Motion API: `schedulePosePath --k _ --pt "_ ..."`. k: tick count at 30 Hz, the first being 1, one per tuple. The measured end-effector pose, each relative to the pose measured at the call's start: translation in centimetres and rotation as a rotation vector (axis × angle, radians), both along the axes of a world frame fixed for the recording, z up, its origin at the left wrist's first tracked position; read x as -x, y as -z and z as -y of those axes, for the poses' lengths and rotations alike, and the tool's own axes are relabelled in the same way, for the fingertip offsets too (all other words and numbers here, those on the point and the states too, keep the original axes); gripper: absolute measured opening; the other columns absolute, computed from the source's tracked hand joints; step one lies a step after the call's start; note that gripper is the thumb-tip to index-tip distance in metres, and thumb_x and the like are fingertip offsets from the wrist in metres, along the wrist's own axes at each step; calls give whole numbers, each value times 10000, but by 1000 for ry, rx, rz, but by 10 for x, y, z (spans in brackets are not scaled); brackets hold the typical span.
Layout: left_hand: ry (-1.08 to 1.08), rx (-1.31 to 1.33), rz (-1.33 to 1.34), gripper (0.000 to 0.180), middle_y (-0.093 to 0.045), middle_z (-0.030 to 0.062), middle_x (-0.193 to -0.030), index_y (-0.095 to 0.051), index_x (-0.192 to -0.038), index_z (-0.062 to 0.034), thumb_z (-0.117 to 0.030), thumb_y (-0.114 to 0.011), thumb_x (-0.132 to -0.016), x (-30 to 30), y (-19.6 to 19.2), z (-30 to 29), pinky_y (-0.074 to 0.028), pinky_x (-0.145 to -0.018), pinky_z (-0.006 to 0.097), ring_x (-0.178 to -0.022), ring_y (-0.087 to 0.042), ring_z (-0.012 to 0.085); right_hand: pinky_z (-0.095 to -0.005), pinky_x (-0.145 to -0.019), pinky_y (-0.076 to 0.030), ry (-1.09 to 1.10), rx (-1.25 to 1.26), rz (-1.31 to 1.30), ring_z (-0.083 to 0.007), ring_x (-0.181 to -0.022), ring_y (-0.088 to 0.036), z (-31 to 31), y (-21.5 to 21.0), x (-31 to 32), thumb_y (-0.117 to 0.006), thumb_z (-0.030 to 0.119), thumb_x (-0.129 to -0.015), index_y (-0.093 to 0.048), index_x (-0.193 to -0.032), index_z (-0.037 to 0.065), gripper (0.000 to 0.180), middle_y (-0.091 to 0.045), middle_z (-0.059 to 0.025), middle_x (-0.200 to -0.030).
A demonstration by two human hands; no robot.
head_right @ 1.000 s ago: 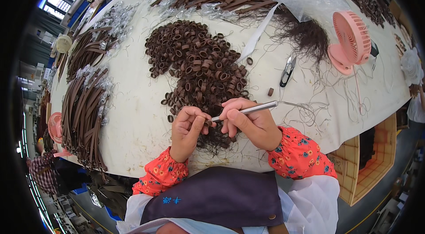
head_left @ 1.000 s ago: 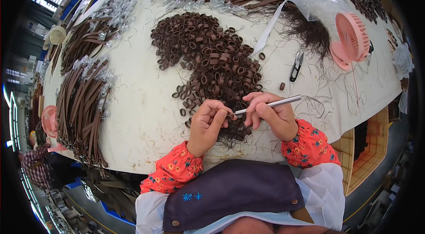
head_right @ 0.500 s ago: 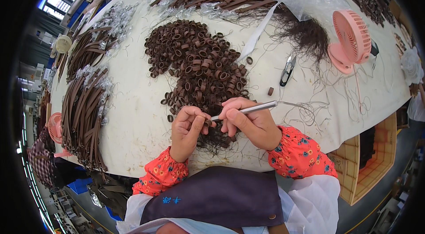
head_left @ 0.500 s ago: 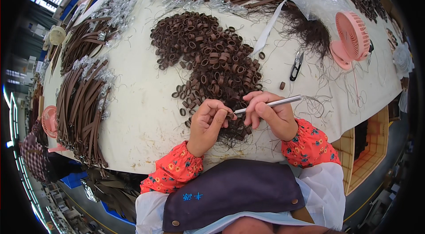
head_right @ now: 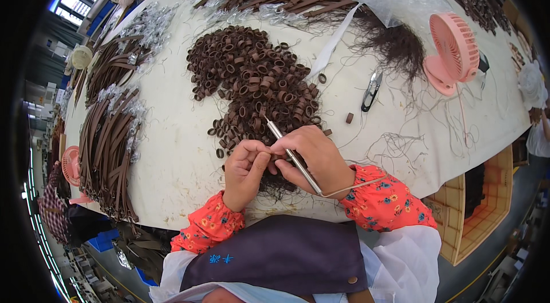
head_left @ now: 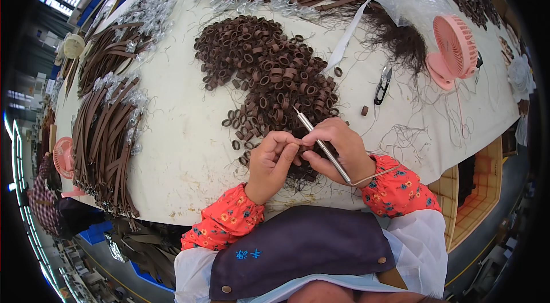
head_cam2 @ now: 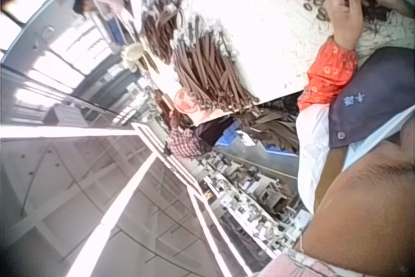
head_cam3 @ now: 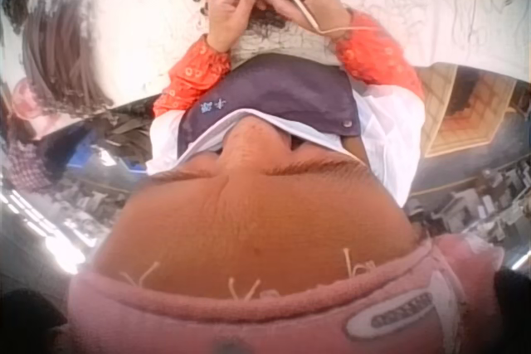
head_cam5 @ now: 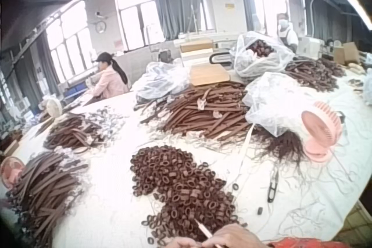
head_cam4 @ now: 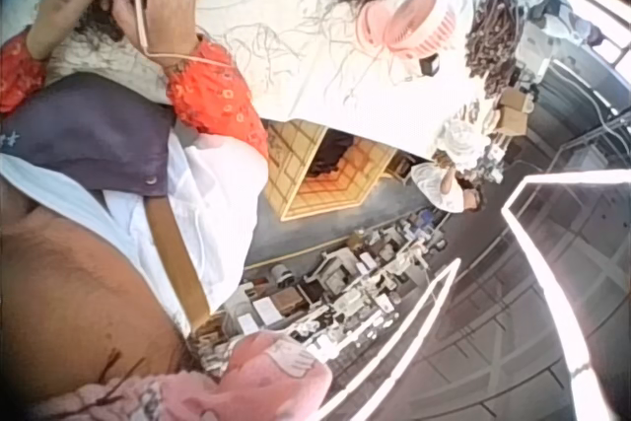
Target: The person uses a metal tool to thread a thin wire through small brown cylindrical components. They repeatedly pick up the components from a pile on the table and manipulate them with the tool, likely assembling hair accessories. The workspace is cluttered with materials, including loose hair and plastic packaging.
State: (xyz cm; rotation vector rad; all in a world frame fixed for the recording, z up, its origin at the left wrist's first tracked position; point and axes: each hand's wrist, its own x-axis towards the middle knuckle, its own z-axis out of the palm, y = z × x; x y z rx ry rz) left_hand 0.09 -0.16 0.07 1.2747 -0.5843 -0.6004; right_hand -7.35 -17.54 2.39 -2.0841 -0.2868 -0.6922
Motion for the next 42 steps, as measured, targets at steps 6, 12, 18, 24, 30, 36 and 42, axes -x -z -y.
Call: schedulePosePath --k 6,12,18,24,30,36,42 --pt "-47 -226 32 179 -671 91 -960 -532 -1139 11 -62 -524 -976 -6 -14 -3 -486 -599 209 -691 -617 87 -384 -732 -484 70 115 97 -277 -773 -607 11 -7 -2 -713 -23 -696 -582 -1003 80 349 -626 -72 -857" --pt "40 -130 -11 236 -678 56 -893 -597 -1150 5 -17 -612 -915 -4 -3 0 -471 -578 196 -662 -586 62 -398 -742 -491 18 192 159 -281 -759 -600 9 -4 -3 -713 -35 -667 -592 -1015 75 384 -615 -80 -844" --pt "66 -175 92 98 -655 64 -958 -642 -1000 17 18 -598 -913 -11 -7 -4 -461 -622 205 -717 -582 72 -375 -718 -485 -32 -15 21 -287 -762 -603 7 -2 1 -703 -29 -671 -581 -999 87 368 -616 -73 -850" --pt "152 -42 -150 95 -631 63 -950 -533 -1053 -5 -57 -517 -976 -6 -8 -3 -455 -660 211 -753 -566 71 -379 -737 -479 -50 23 46 -293 -799 -601 6 -2 0 -720 28 -707 -572 -997 92 332 -615 -76 -872" --pt "91 -44 -91 77 -615 64 -946 -482 -1042 -19 -82 -480 -998 -6 -3 -4 -445 -672 207 -763 -554 75 -381 -771 -485 -74 48 -33 -299 -871 -606 3 -2 1 -686 61 -799 -562 -1060 87 290 -615 -97 -948" --pt "52 -88 10 60 -619 74 -952 -472 -1032 -22 -72 -453 -1003 -6 0 -5 -444 -672 210 -758 -551 79 -286 -804 -504 -148 -711 -349 -167 -882 -638 8 -7 12 -536 167 -977 -518 -1145 -3 240 -651 -102 -931" --pt "50 -141 94 62 -620 72 -955 -472 -1041 -23 -67 -454 -1001 -6 1 -8 -449 -674 213 -796 -582 87 -319 -896 -464 -229 -782 -391 -123 -709 -629 15 -11 13 -465 194 -1012 -583 -1002 6 222 -592 -22 -694"
